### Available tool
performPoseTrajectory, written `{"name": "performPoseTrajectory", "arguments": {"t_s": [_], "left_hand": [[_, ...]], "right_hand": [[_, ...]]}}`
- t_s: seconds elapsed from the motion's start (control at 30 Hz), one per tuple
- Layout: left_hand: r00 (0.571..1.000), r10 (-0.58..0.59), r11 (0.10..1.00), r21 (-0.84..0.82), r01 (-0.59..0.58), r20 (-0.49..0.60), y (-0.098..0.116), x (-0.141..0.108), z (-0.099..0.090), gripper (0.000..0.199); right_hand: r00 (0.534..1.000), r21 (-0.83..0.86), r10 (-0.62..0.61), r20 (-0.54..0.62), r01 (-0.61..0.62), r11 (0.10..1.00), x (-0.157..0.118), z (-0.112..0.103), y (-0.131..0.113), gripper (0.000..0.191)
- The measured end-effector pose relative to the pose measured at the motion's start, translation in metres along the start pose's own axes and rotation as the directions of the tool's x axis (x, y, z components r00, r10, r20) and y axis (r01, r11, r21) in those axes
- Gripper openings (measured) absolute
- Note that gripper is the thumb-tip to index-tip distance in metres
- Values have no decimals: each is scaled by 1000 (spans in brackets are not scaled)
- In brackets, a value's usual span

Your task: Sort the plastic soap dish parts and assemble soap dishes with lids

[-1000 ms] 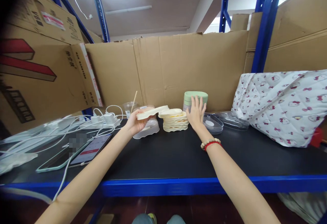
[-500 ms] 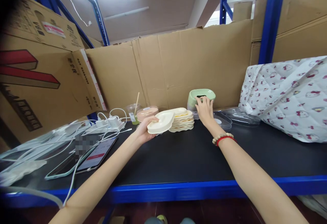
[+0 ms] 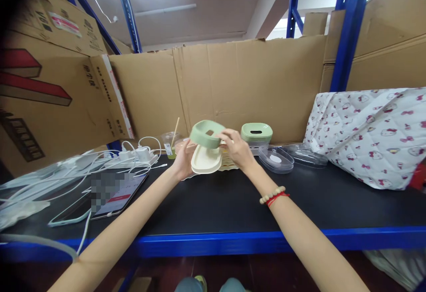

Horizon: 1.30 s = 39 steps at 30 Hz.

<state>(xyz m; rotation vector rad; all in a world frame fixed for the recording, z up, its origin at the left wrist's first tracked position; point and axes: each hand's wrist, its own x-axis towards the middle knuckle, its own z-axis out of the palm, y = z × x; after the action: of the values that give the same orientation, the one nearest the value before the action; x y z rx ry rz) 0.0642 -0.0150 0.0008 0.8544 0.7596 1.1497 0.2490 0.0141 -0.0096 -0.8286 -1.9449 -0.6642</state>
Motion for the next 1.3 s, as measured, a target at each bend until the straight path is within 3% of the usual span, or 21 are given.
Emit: {"name": "performPoseTrajectory", "arguments": {"t_s": [0.17, 0.23, 0.33, 0.4, 0.47, 0.57, 0.63, 0.77, 0.9, 1.0, 1.07, 1.17, 1.23, 1.3], "left_hand": [[993, 116, 990, -72, -117, -22, 13, -5, -6, 53], [981, 183, 982, -23, -185, -63, 13, -4, -7, 38], [949, 271, 961, 109, -256, -161, 7, 0, -6, 25], [932, 320, 944, 142, -298, -172, 4, 2, -5, 28], [918, 376, 919, 178, -351, -128, 0, 2, -3, 33], [890, 455, 853, 287, -435, -2, -4, -1, 0, 36], [889, 457, 828, 344, -443, 44, -7, -1, 1, 34], [892, 451, 822, 383, -421, 14, -10, -1, 2, 29], [904, 426, 833, 380, -402, 23, -11, -1, 2, 32], [904, 428, 843, 354, -404, 12, -12, -1, 2, 33], [922, 386, 878, 319, -356, -35, -13, -1, 2, 33], [945, 303, 930, 257, -264, -126, -12, 0, 4, 32], [942, 279, 948, 211, -239, -186, -11, 0, 5, 30], [937, 243, 965, 155, -210, -249, -9, 0, 7, 27]], "right_hand": [[975, 113, -210, 65, 202, 973, -3, 10, -17, 35], [985, 168, -166, 52, 156, 973, -4, 10, -19, 38], [997, 350, 77, 0, -72, 934, -5, 9, -24, 30], [948, 530, 317, 2, -270, 804, -4, 12, -30, 31], [847, 675, 519, 116, -450, 585, -3, 15, -37, 57], [724, 758, 626, 289, -573, 313, 0, 17, -45, 80], [708, 784, 647, 283, -560, 269, 3, 15, -49, 72], [692, 767, 661, 291, -582, 272, 8, 5, -53, 56], [646, 735, 673, 361, -641, 221, 11, -1, -54, 61], [658, 697, 649, 382, -666, 265, 11, 0, -51, 63], [693, 636, 596, 406, -682, 360, 11, 0, -46, 60], [726, 398, 549, 414, -687, 608, 9, -7, -34, 51], [704, 99, 600, 380, -676, 730, 8, -13, -25, 38], [655, -178, 676, 339, -660, 729, 7, -18, -17, 29]]}}
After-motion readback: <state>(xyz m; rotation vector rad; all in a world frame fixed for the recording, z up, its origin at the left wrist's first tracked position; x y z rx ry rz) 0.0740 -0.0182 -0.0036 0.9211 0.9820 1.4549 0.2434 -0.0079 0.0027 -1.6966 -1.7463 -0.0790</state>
